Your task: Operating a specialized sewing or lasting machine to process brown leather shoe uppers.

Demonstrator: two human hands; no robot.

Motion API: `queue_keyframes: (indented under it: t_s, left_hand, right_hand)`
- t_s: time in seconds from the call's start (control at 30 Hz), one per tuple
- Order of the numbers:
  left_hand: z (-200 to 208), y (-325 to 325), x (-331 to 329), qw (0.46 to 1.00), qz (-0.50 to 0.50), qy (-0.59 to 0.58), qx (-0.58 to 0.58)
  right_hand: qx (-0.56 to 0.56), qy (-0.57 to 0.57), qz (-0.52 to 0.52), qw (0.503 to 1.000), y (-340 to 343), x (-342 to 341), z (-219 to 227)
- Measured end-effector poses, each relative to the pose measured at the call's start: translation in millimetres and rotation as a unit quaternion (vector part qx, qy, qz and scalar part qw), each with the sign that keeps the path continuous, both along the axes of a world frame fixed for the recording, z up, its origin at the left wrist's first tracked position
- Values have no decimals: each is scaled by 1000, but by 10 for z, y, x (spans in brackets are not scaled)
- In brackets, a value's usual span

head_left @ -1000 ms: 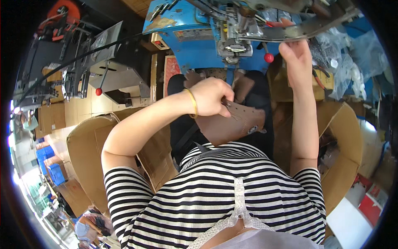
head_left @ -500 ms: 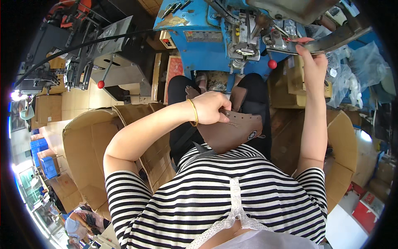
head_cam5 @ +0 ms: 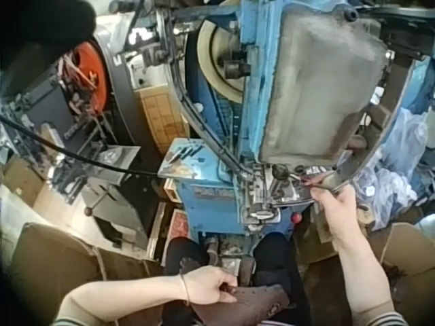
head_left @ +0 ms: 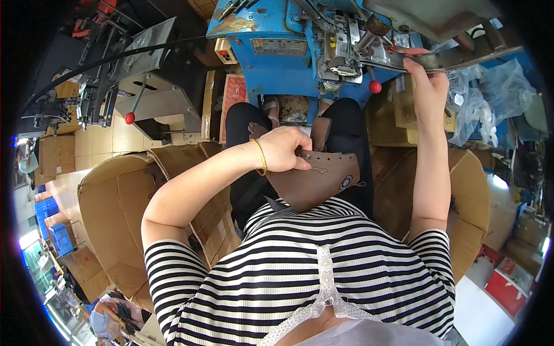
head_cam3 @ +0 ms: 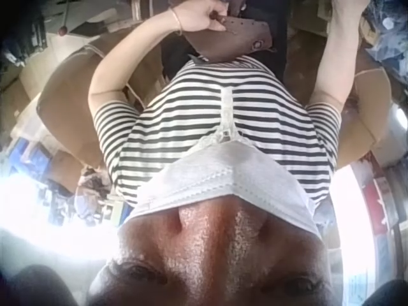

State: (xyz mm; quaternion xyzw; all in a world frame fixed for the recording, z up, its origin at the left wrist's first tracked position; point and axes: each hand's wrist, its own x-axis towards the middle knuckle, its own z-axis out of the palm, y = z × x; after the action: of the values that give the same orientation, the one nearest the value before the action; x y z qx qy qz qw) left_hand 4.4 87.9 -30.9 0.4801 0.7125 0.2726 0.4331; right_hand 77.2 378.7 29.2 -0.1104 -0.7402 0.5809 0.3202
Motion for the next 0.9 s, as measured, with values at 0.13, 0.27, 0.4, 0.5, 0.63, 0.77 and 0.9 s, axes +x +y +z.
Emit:
queue_keyframes:
  t_s: [0.13,0.27,0.4,0.5,0.63,0.77,0.9]
  left_hand:
    - [-40,-35,-8,1000,8,-1,6]
    - [-72,-80,1,1000,18,-7,18]
    - [-113,-120,-2,999,28,-19,11]
    - [-117,-117,7,999,31,-23,8]
    - [-74,-109,12,999,35,-19,3]
    - [-85,-122,21,999,37,-17,6]
    - [-105,-131,46,999,42,-21,8]
  right_hand:
    - [28,-23,-27,999,88,75,11]
    - [49,-27,-38,998,220,134,7]
    - [51,-30,-32,998,214,128,27]
    - [39,-33,-30,998,170,115,50]
    - [57,-23,-28,998,178,95,28]
    - [44,-35,-4,998,149,97,32]
    - [36,-33,-5,999,74,60,25]
